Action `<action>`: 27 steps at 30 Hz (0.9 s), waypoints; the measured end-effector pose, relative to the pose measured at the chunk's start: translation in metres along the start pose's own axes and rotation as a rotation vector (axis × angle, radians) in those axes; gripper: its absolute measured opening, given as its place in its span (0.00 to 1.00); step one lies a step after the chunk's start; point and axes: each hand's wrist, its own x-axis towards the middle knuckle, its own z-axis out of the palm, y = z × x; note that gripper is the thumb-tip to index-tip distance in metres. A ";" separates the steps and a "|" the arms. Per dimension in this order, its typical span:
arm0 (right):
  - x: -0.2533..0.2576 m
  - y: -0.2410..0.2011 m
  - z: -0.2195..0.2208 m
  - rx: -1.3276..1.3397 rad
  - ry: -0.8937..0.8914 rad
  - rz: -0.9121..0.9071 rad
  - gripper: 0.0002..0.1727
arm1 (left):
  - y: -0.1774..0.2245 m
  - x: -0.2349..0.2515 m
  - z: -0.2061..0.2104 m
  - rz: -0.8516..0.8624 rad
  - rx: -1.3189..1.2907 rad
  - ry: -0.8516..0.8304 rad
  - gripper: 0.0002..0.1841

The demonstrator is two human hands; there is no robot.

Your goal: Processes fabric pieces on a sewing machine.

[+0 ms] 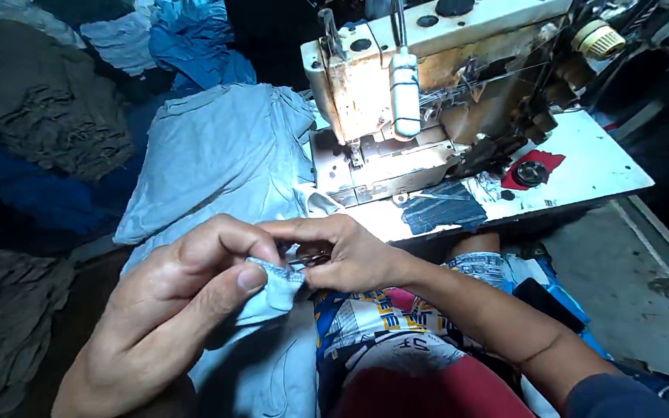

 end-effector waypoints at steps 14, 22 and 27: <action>0.051 -0.083 -0.025 -0.025 0.006 0.182 0.04 | -0.044 -0.027 -0.073 -0.162 0.957 0.434 0.25; 0.088 -0.090 -0.031 -0.364 -0.088 0.265 0.11 | 0.000 0.007 -0.145 -0.664 0.801 0.373 0.08; 0.159 -0.063 -0.034 -0.661 0.024 -0.068 0.07 | -0.048 0.046 -0.278 -0.137 0.045 0.261 0.11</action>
